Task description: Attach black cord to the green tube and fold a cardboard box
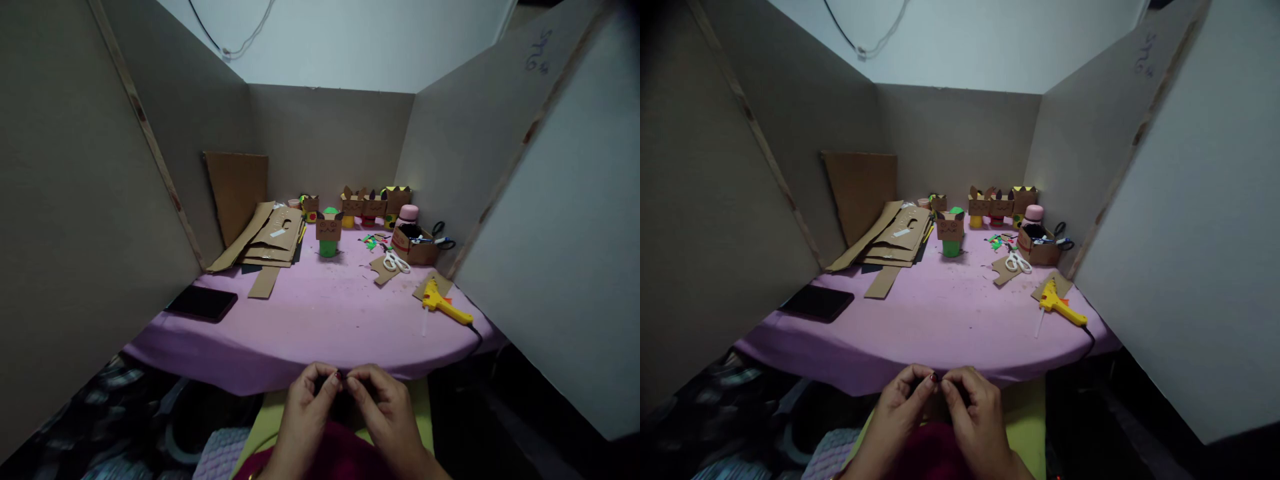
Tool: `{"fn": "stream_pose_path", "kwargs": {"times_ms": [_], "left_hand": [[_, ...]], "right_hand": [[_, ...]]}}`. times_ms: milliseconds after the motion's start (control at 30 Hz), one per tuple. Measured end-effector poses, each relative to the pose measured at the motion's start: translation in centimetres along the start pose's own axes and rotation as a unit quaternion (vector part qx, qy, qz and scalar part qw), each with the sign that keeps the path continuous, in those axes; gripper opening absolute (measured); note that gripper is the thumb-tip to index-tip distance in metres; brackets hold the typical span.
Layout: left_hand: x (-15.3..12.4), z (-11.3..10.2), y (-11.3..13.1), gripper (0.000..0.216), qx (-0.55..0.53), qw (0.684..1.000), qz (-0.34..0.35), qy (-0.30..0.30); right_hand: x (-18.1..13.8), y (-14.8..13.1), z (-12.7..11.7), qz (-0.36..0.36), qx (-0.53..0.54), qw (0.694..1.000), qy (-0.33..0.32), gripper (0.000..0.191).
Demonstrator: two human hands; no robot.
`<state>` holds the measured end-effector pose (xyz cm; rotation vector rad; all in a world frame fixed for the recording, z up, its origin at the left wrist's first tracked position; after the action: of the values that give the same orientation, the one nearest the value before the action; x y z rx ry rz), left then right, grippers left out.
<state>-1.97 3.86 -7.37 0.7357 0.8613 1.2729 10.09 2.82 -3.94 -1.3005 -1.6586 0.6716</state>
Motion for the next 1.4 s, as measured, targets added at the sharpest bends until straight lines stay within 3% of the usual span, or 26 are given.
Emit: {"fn": "stream_pose_path", "kwargs": {"times_ms": [133, 367, 500, 700, 1100, 1400], "left_hand": [[0.0, 0.0, -0.2, 0.022, -0.008, 1.0, -0.005, 0.005], [-0.2, 0.7, -0.4, 0.021, -0.05, 0.998, -0.023, -0.026], [-0.2, 1.1, -0.7, 0.02, -0.07, 0.996, -0.028, -0.049], [-0.2, 0.6, -0.7, 0.023, -0.038, 0.999, -0.021, -0.032], [-0.1, 0.2, -0.2, 0.026, -0.01, 1.0, -0.001, -0.007], [-0.1, 0.2, -0.5, 0.023, -0.001, 1.0, -0.008, -0.02]], "right_hand": [[-0.2, -0.2, 0.0, -0.009, -0.007, 1.0, 0.0, 0.016], [-0.2, 2.0, 0.9, 0.106, 0.121, 0.987, -0.019, 0.022], [0.1, 1.8, 1.1, 0.125, 0.177, 0.976, -0.035, 0.025], [0.0, 2.3, 1.6, 0.169, 0.224, 0.959, -0.032, 0.026], [-0.1, 1.5, 0.8, 0.111, 0.124, 0.986, -0.015, 0.021], [-0.4, 2.0, 1.1, 0.139, 0.16, 0.977, -0.02, 0.019]]}}
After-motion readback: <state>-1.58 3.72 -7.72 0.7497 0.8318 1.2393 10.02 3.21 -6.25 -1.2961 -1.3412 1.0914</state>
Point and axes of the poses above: each hand's wrist, its own x-axis towards the middle knuckle, its own z-axis out of the palm, y = z × x, the point moved 8 cm from there along x, towards the middle knuckle, and after that the axes turned 14 degrees about -x, right-handed, at the moved point
